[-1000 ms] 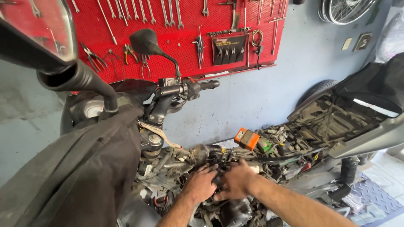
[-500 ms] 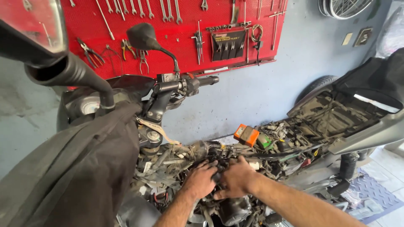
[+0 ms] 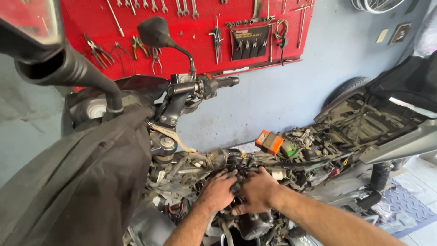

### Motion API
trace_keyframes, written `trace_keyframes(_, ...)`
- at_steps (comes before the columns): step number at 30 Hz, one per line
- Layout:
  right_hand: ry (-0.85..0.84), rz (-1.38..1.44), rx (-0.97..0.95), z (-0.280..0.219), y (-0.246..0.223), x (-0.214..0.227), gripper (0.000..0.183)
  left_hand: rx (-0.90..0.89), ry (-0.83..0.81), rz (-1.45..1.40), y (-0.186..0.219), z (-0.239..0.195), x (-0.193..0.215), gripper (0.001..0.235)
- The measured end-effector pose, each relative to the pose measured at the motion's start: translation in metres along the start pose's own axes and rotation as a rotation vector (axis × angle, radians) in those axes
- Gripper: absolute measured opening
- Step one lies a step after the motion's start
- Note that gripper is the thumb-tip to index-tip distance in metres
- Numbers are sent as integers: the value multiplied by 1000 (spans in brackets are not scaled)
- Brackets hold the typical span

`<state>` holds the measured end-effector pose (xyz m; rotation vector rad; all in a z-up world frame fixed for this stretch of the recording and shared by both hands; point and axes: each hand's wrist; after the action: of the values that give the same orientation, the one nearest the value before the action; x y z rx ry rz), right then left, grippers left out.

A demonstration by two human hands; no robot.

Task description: The person works on the engine area of a scooter raised on a workshop lift, using a wrench to loosen and tighten components among cables and wiring, and manipulates parts by hand. They reposition around the scooter and continue working on the engine assembly throughout the episode.

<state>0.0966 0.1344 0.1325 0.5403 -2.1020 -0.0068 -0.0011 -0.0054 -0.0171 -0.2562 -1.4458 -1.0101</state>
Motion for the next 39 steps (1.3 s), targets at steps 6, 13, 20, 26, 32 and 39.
trace_keyframes(6,159,8,-138,24,22,-22,62,147,-117,29,10,-1,7,47)
trace_keyframes(13,467,334,-188,83,25,-88,33,36,-10,4,7,-8,3,44)
trace_keyframes(20,556,364,-147,60,37,-80,34,187,290,-279,14,-48,0,52)
trace_keyframes(26,820,449,-74,87,28,-121,37,359,400,136,18,-70,-30,30)
trace_keyframes(32,674,411,-187,115,30,-128,39,635,203,-66,28,-75,-41,50)
trace_keyframes(39,615,416,-121,108,34,-118,39,832,128,-126,17,-67,-73,48)
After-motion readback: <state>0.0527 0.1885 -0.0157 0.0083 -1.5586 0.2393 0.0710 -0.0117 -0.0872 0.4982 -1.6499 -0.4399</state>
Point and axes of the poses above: each hand's wrist, its own z-axis towards the middle knuckle, its own x-axis out of the back of the hand, y = z × x, and after that the axes turned 4 degrees about x, right-handed
